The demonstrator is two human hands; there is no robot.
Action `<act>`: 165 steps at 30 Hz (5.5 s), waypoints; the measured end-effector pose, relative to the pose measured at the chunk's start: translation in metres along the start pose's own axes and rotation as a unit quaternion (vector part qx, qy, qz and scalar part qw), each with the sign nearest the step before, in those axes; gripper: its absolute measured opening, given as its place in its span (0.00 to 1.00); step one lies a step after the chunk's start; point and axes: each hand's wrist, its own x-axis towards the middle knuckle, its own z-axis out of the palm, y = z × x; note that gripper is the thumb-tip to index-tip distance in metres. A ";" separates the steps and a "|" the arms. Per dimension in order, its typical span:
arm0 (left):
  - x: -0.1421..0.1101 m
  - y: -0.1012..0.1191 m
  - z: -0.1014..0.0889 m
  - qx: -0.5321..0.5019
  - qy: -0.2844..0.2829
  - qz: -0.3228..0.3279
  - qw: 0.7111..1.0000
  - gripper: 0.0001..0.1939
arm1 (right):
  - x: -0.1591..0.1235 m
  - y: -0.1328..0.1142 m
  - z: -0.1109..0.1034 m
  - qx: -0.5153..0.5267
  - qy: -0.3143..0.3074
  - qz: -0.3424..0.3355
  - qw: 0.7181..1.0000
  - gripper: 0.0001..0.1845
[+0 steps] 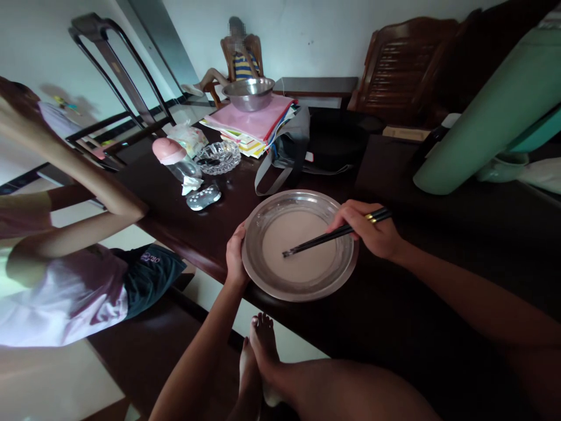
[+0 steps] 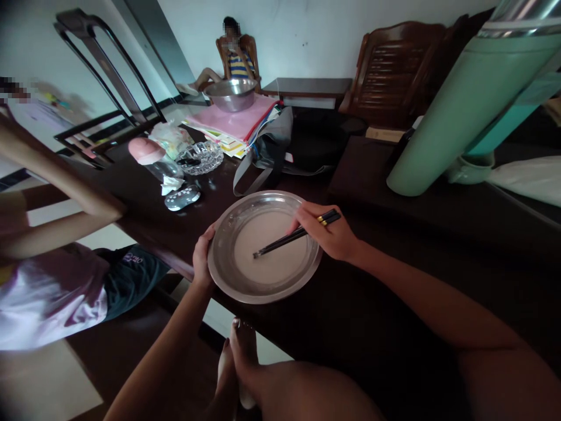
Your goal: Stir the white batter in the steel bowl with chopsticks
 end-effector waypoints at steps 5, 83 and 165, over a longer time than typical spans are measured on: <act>-0.001 0.001 0.000 0.000 0.000 0.000 1.000 0.22 | 0.002 0.002 -0.001 -0.042 0.047 -0.003 0.998 0.18; 0.000 -0.003 0.000 -0.007 0.004 0.007 1.000 0.21 | -0.003 0.000 0.001 -0.027 0.057 0.014 0.998 0.26; 0.001 -0.002 0.001 0.000 0.000 0.011 1.000 0.24 | -0.004 -0.002 0.003 0.008 0.082 0.003 0.997 0.25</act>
